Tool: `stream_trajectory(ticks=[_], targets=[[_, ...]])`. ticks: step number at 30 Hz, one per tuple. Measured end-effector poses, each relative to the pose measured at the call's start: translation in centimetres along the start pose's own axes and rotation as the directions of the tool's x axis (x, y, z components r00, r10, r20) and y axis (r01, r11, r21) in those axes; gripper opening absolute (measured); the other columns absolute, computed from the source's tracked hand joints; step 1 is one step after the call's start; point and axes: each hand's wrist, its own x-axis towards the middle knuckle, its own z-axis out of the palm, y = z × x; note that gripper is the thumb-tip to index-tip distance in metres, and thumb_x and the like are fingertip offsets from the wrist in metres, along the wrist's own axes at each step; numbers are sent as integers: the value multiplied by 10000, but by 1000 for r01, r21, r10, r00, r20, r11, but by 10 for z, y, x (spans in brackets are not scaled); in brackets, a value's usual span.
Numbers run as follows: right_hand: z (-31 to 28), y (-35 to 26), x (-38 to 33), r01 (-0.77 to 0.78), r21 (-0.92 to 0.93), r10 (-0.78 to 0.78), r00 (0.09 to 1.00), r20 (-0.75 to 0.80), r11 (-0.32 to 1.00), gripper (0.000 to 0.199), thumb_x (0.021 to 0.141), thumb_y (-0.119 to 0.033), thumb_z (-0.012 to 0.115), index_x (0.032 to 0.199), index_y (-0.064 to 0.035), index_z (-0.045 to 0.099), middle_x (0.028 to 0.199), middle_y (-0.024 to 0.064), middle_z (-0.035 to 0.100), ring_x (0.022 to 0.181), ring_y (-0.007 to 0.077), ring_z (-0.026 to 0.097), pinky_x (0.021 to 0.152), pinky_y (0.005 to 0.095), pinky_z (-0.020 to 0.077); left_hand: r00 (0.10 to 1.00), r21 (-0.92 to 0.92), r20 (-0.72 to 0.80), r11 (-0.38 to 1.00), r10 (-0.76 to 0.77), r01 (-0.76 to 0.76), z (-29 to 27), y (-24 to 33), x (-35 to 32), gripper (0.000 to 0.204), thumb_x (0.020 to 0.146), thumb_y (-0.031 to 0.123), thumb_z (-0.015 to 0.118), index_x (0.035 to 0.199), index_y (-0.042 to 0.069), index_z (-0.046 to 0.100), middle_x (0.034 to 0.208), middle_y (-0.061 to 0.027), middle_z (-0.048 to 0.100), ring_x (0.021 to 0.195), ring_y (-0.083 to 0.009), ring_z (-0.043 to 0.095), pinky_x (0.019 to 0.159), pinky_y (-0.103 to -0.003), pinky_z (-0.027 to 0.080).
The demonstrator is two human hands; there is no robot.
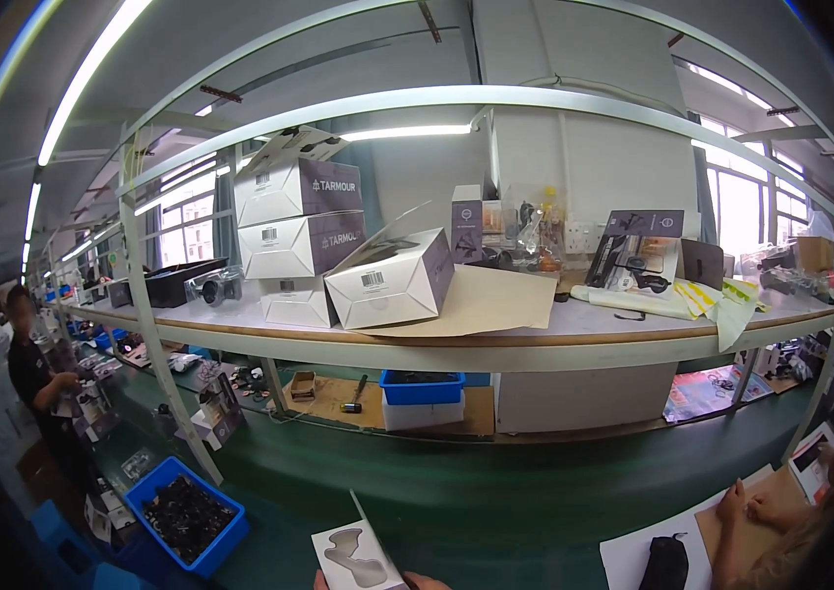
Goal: Placing electronic devices and accessories into retail packaging boxes on an assembly line.
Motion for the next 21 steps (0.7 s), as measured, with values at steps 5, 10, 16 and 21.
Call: stream_trajectory(ticks=[5, 10, 16, 21], targets=[[-3, -47, 7, -230, -329, 221, 973, -64, 916, 704, 967, -555, 511, 1279, 68, 606, 1120, 289, 706, 1016, 466, 671, 866, 469, 525, 929, -31, 304, 976, 213, -213, -59, 40, -12, 873, 881, 275, 718, 1557, -32, 258, 1620, -332, 159, 1476, -522, 220, 1205, -527, 266], [6, -51, 9, -176, -379, 187, 982, -8, 909, 693, 988, -549, 481, 1283, 66, 603, 1111, 298, 705, 1007, 487, 669, 863, 483, 526, 773, 131, 531, 868, 346, -478, -94, 52, -7, 911, 850, 285, 747, 1557, -26, 265, 1634, -325, 129, 1493, -536, 158, 1203, -564, 251], [14, -52, 10, -30, -277, 49, 997, 61, 960, 637, 1007, -492, 494, 1324, 54, 579, 1136, 293, 700, 1021, 476, 670, 882, 473, 528, 888, 22, 380, 957, 261, -290, -80, 20, -37, 788, 845, 250, 750, 1501, -2, 394, 1645, -281, 163, 1501, -511, 189, 1198, -539, 277], [15, -48, 5, 67, -157, -61, 997, 42, 985, 596, 1023, -444, 504, 1359, 45, 559, 1158, 289, 696, 1032, 467, 671, 898, 464, 529, 927, 89, 314, 978, -207, 188, -88, 24, -26, 487, 858, 161, 717, 1317, 38, 610, 1491, -215, 453, 1351, -416, 471, 1127, -486, 373]])
